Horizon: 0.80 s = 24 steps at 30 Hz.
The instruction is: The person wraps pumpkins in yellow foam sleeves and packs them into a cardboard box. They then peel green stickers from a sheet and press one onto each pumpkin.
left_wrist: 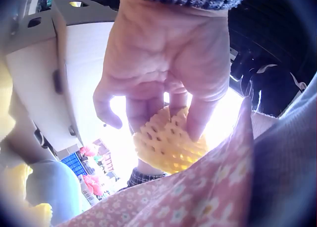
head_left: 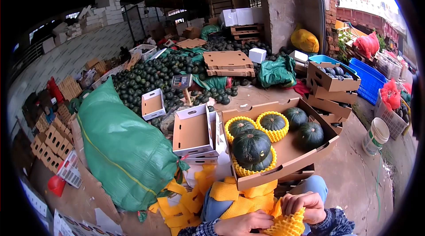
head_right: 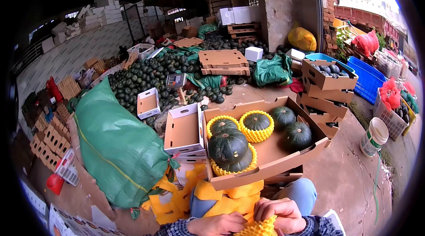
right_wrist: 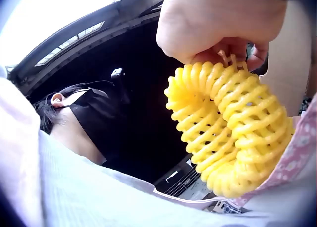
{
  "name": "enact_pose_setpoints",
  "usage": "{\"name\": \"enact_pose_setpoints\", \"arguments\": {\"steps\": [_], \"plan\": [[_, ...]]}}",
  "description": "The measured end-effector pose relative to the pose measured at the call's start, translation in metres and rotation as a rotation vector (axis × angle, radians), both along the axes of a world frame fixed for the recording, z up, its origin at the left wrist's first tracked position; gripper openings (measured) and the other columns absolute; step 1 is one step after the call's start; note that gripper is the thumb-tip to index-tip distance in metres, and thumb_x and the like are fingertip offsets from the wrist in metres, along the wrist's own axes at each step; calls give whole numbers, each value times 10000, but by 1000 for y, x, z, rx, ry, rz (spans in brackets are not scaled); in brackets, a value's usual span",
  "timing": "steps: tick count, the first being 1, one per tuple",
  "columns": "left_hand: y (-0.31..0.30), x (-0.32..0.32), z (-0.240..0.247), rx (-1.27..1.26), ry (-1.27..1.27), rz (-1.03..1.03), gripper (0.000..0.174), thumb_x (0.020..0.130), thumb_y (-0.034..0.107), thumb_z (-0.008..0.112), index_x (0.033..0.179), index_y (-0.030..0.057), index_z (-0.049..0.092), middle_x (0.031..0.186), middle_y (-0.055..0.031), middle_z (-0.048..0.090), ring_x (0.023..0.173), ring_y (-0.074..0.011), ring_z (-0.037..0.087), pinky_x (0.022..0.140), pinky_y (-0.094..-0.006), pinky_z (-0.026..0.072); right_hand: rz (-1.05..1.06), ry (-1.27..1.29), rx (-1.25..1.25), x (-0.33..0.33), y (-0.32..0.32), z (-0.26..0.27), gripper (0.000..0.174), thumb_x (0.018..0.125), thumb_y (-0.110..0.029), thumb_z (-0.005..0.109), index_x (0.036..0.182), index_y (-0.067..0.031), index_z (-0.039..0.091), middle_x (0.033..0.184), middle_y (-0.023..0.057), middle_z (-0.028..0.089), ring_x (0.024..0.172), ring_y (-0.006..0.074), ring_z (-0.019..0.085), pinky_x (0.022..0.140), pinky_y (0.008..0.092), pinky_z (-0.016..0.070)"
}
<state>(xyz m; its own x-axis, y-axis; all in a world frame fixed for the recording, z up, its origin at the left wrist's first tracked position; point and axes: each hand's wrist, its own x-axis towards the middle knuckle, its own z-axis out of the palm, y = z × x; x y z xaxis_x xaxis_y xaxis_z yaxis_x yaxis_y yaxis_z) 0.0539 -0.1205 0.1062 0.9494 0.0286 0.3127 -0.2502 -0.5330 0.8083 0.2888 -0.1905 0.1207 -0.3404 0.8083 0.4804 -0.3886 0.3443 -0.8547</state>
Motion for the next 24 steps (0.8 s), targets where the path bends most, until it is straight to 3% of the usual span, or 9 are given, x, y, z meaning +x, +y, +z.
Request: {"name": "enact_pose_setpoints", "arguments": {"steps": [3, 5, 6, 7, 9, 12, 16, 19, 24], "plan": [[15, -39, -5, -480, -281, 250, 197, 974, 111, 576, 1152, 33, 542, 1270, -90, 549, 1190, -157, 527, 998, -298, 431, 400, 83, -890, 6, -3, 19, 230, 900, -53, 632, 1109, 40, 613, 1123, 134, 631, 1014, 215, 611, 927, 319, 465], [-2, -19, 22, -878, -363, 182, 237, 991, 134, 549, 1201, 34, 506, 1205, -70, 564, 1136, -133, 536, 968, -270, 429, 480, -466, -251, -14, 19, 36, 172, 971, -164, 574, 1015, -12, 644, 874, 61, 661, 881, 199, 627, 818, 382, 500], [-9, -10, 30, -1278, -440, 96, 276, 1007, 157, 523, 1249, 36, 470, 1140, -51, 580, 1082, -110, 545, 937, -242, 426, 606, -729, -411, 5, 31, 34, 223, 958, -133, 615, 1099, 40, 616, 1090, 103, 661, 984, 193, 621, 867, 294, 485], [-7, -14, 30, -1218, -171, 190, 350, 1035, 221, 469, 1325, 38, 399, 1020, -12, 553, 967, -82, 523, 856, -208, 402, 394, -292, -306, 7, 21, 54, 257, 980, -218, 592, 1107, 4, 616, 924, 46, 662, 742, 88, 640, 653, 242, 533], [9, -26, 50, -1107, 125, 199, 358, 1037, 252, 468, 1308, 20, 428, 970, 5, 510, 901, -57, 476, 784, -196, 379, 181, -165, 168, 15, 36, 86, 248, 983, -192, 584, 1133, 3, 609, 940, 41, 654, 668, 46, 611, 554, 176, 498], [28, -29, 90, -375, -61, 651, 249, 1000, 206, 558, 1024, -40, 591, 800, -12, 566, 703, -56, 477, 614, -240, 400, -40, -306, -406, 1, 44, 121, 236, 1014, -199, 525, 1150, -20, 598, 818, 2, 641, 637, 12, 568, 509, 176, 452], [104, 1, 92, 273, -194, 1247, 212, 981, 182, 573, 904, -7, 514, 758, -153, 522, 643, -273, 512, 613, -359, 425, -532, -671, 42, -3, 141, 100, 276, 1024, -287, 501, 903, -42, 469, 661, -46, 438, 510, 55, 426, 424, 252, 367], [158, 15, 62, -88, -157, 1086, 240, 998, 185, 534, 870, -3, 459, 729, -164, 505, 646, -253, 500, 630, -364, 428, -338, -501, -558, -8, 175, 94, 262, 1028, -293, 481, 950, -43, 470, 701, -4, 489, 485, 72, 420, 412, 255, 378], [159, 18, 60, 31, -113, 1139, 201, 1005, 160, 530, 876, 14, 479, 722, -53, 496, 665, -115, 448, 618, -291, 408, -533, -493, -272, 4, 197, 43, 232, 1005, -243, 538, 974, -14, 523, 768, 7, 514, 707, 70, 461, 620, 259, 433]]}}
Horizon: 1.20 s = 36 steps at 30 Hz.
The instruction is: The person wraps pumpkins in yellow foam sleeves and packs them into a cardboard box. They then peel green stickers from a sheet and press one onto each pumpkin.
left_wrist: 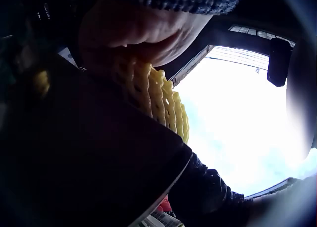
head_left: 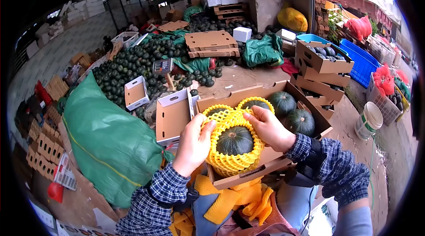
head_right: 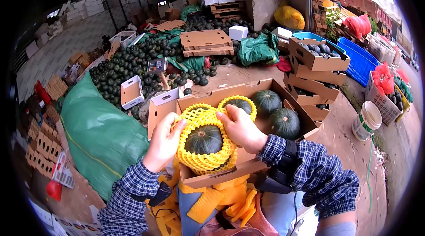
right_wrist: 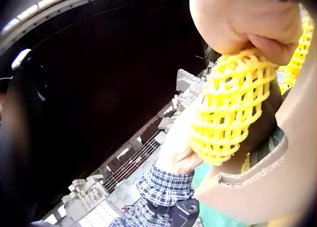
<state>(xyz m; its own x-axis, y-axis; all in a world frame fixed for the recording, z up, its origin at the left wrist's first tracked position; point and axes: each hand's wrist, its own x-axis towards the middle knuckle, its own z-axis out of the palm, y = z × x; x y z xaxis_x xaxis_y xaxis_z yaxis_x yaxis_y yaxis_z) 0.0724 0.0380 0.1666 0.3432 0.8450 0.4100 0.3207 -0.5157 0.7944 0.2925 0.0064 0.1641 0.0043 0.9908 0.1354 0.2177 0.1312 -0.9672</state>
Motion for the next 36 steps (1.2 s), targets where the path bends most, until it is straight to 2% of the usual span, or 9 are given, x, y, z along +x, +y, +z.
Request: {"name": "enact_pose_setpoints", "arguments": {"steps": [7, 9, 12, 14, 17, 18, 25, 31, 36], "plan": [[-15, 11, 23, -96, 140, -41, 81, 981, 83, 561, 978, 11, 525, 767, -1, 546, 704, -25, 485, 607, -229, 415, 16, -125, -505, 16, -11, 17, 302, 987, -300, 518, 1137, -55, 423, 763, 82, 580, 548, 143, 574, 363, 294, 439], [-20, 13, 29, 494, 407, 165, 108, 985, 73, 539, 1063, 1, 517, 785, -45, 574, 709, -85, 532, 637, -280, 444, 43, -155, -424, 21, -7, 7, 324, 992, -295, 479, 1131, -16, 392, 793, 170, 608, 616, 277, 640, 439, 401, 494], [-14, 8, 26, 298, 339, 88, 187, 998, 130, 526, 1145, 22, 487, 925, -101, 602, 726, -140, 563, 693, -301, 471, 17, -395, 124, 26, 0, -6, 385, 991, -286, 483, 1146, 47, 367, 934, 353, 570, 783, 528, 588, 707, 524, 498], [-25, 9, 41, -66, 213, -15, 283, 1011, 202, 516, 1250, 62, 460, 1040, -117, 589, 764, -145, 588, 703, -265, 479, 13, -409, 173, 14, -19, 19, 374, 985, -272, 497, 1161, 33, 372, 942, 349, 564, 786, 517, 591, 701, 518, 499], [-52, -2, 61, 107, 488, -266, 512, 943, 298, 632, 1381, 82, 475, 1130, -142, 560, 911, -180, 586, 664, -240, 485, 172, -664, 199, 16, -61, 50, 361, 977, -245, 512, 1213, -6, 380, 942, 315, 543, 799, 496, 584, 722, 502, 492], [-55, -2, 63, -62, 482, -287, 576, 896, 332, 692, 1350, 29, 507, 1164, -199, 536, 1065, -290, 588, 883, -367, 489, 225, -554, 210, 15, -64, 44, 350, 973, -202, 501, 1254, -31, 381, 899, 279, 532, 787, 480, 577, 731, 493, 489], [-32, 7, 55, 154, 424, -196, 681, 819, 320, 770, 1331, -36, 495, 1130, -195, 546, 1008, -291, 601, 856, -365, 497, 157, -656, 413, 7, -43, 39, 486, 828, -36, 547, 1290, 14, 403, 864, 323, 518, 742, 469, 584, 704, 488, 518], [11, -11, 44, -338, 429, -341, 907, 757, 416, 813, 1378, -85, 382, 1365, -259, 460, 1302, -329, 456, 1078, -382, 373, 362, -840, 290, 17, -5, 41, 417, 832, -94, 562, 1160, 104, 398, 883, 322, 589, 783, 414, 658, 686, 450, 566], [8, 0, 38, -502, 256, -418, 931, 745, 422, 825, 1352, -114, 366, 1335, -260, 473, 1282, -290, 464, 1068, -369, 377, 597, -743, -443, 16, 13, 102, 592, 822, -71, 563, 1338, 71, 310, 1043, 237, 602, 691, 263, 699, 522, 298, 590]]}}
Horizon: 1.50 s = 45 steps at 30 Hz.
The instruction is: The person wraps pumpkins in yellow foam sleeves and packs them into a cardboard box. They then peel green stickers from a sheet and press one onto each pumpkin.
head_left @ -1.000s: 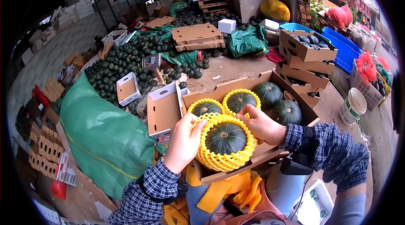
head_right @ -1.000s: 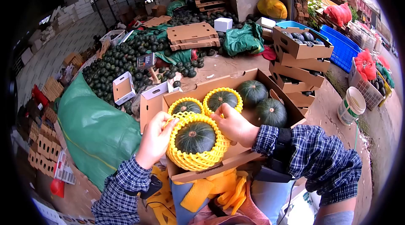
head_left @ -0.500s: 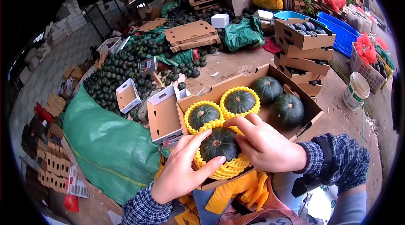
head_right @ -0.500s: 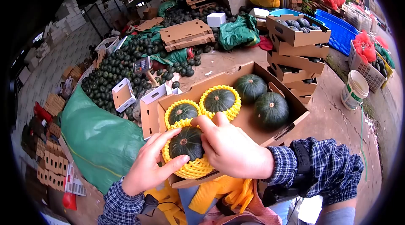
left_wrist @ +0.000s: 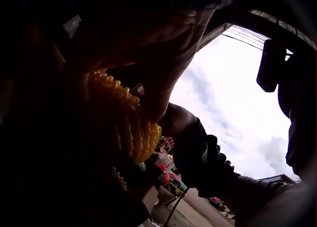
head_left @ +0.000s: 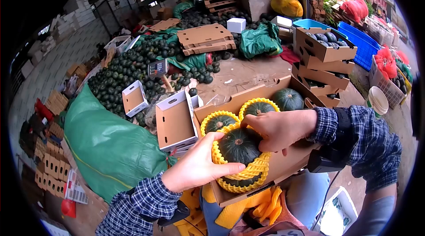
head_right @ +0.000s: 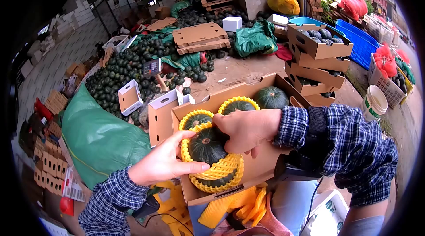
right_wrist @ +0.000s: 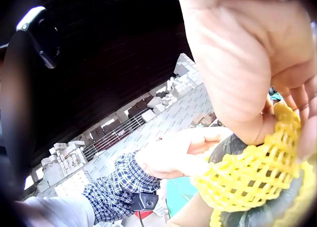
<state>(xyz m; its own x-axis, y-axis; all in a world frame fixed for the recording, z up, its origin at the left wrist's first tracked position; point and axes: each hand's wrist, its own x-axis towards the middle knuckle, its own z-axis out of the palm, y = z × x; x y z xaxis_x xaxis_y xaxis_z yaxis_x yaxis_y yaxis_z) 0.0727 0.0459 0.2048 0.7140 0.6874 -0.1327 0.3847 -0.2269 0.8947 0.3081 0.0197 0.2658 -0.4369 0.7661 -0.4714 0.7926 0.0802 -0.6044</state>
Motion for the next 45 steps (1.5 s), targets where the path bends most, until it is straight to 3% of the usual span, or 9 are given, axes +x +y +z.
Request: {"name": "enact_pose_setpoints", "arguments": {"steps": [13, 18, 21, 27, 29, 33, 38, 42, 45], "plan": [[-7, 2, -4, 16, 62, -22, 1021, 711, 434, 847, 1377, -127, 316, 1334, -258, 488, 1267, -286, 486, 1074, -362, 376, 33, -6, -25, 13, -5, -11, 686, 803, -102, 641, 1360, 57, 273, 970, 203, 631, 682, 220, 693, 551, 291, 569], [-10, 3, -2, -215, -56, -10, 1006, 726, 334, 863, 1405, -115, 271, 1390, -212, 442, 1295, -240, 449, 1082, -336, 370, 41, 11, -3, 15, -6, -10, 700, 812, -102, 641, 1375, 63, 259, 939, 187, 649, 707, 216, 698, 553, 291, 562], [-17, 7, 9, -315, -59, 36, 846, 804, 8, 770, 1449, -55, 226, 1336, -156, 500, 1244, -201, 500, 1025, -328, 454, 11, 88, -48, 18, -9, -9, 742, 820, -90, 630, 1422, 42, 217, 898, 149, 656, 717, 201, 696, 613, 295, 570], [-14, 0, 39, -99, 283, -65, 846, 871, 258, 746, 1471, -34, 225, 1351, -197, 445, 1007, -177, 619, 864, -291, 516, -135, 475, -47, 41, -17, -42, 797, 830, -109, 654, 1462, 5, 182, 1153, 208, 576, 900, 210, 667, 751, 299, 577], [-18, 0, 31, -385, -72, 29, 816, 902, 292, 709, 1465, -44, 224, 1346, -220, 431, 855, -142, 641, 748, -265, 534, -120, 540, -44, 48, -21, -50, 924, 847, -197, 713, 1488, -2, 77, 1180, 226, 561, 921, 202, 651, 754, 286, 563], [-42, 24, 47, -194, -246, 23, 890, 922, 416, 645, 1480, -28, 112, 1402, -248, 324, 1082, -236, 569, 873, -338, 510, -178, 691, 103, 44, -45, -50, 1326, 693, -475, 861, 1481, 51, -67, 1363, 269, 413, 1325, 256, 396, 1070, 338, 371], [-58, 50, 57, -277, -382, -267, 923, 933, 471, 601, 1463, 105, -61, 1382, -201, 195, 1293, -295, 370, 984, -395, 433, -415, 732, 428, 50, -42, -48, 1146, 624, -301, 881, 1439, 9, 136, 1285, 229, 447, 1190, 283, 480, 1016, 350, 422], [-25, 51, 32, 703, 118, -312, 306, 879, 267, 651, 1075, 38, 599, 1143, -223, 509, 1182, -424, 454, 968, -483, 408, -190, 409, 815, 75, -35, -58, 970, 573, -273, 821, 1342, -6, 294, 1198, 245, 448, 1124, 375, 496, 1001, 400, 423], [-18, 57, -17, 890, 222, -586, 308, 947, 412, 523, 1147, 215, 650, 1227, -220, 493, 1296, -416, 368, 1083, -701, 157, 87, 321, 906, 73, -31, -63, 879, 578, -251, 805, 1300, -13, 364, 1204, 222, 417, 1110, 392, 502, 991, 413, 432]]}}
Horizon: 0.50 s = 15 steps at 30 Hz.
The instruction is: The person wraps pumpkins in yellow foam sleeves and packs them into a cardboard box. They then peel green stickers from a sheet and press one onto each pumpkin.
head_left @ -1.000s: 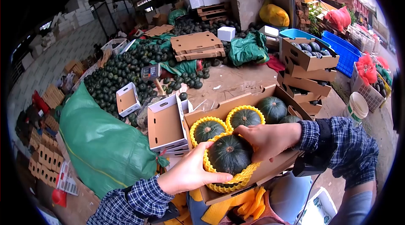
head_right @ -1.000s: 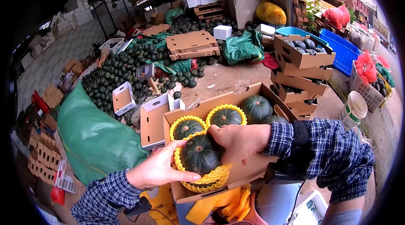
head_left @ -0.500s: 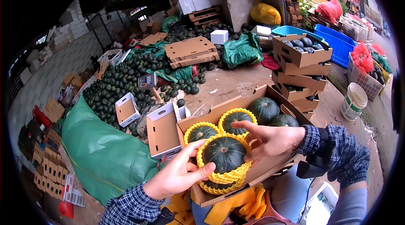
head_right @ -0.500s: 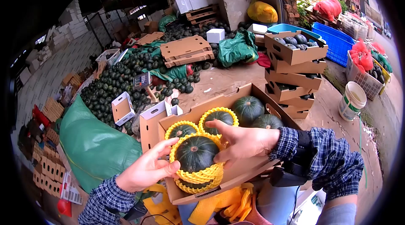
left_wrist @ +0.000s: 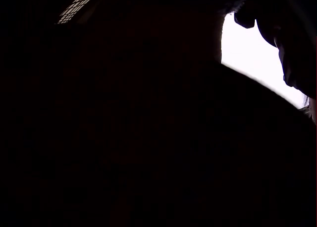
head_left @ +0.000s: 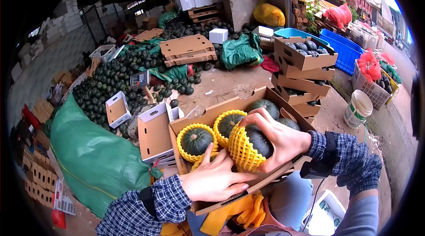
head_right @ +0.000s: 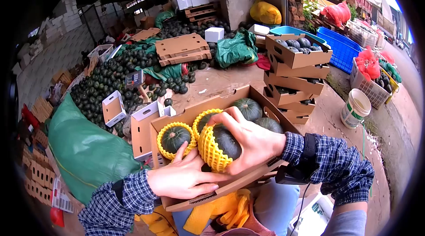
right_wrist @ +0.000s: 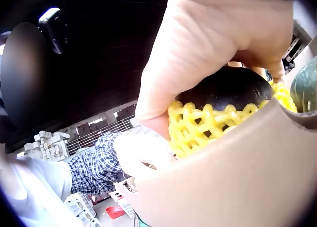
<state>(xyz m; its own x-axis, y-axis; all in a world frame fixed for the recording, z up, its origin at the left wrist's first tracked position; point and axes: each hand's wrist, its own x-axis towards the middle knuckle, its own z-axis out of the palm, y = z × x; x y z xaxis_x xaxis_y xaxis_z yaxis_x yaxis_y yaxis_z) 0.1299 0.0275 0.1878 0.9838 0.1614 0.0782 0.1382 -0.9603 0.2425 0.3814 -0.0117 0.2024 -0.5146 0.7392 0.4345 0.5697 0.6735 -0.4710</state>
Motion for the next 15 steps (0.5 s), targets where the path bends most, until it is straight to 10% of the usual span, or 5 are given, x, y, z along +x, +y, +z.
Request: {"name": "enact_pose_setpoints", "arguments": {"steps": [1, 7, 15], "plan": [[6, 4, -1, -76, 264, 9, 346, 964, 471, 456, 1189, 287, 644, 1272, -213, 473, 1335, -404, 328, 1055, -768, 25, 66, -51, -133, -1, -2, 4, 865, 583, -249, 801, 1299, -21, 373, 1208, 218, 418, 1114, 393, 506, 990, 416, 435], [4, -4, 2, 109, 311, 47, 330, 904, 477, 523, 1134, 275, 646, 1246, -209, 453, 1298, -366, 377, 1042, -768, 149, 249, -178, -389, 10, 18, -1, 809, 616, -274, 760, 1300, -36, 400, 1211, 198, 459, 1136, 375, 514, 975, 424, 440], [0, -10, -6, 41, 254, 73, 332, 933, 450, 508, 1172, 264, 645, 1288, -263, 420, 1317, -432, 340, 1023, -751, 235, -142, -574, -236, -27, 0, -10, 838, 680, -510, 716, 1328, -87, 394, 1130, 296, 468, 918, 480, 594, 787, 494, 534]]}}
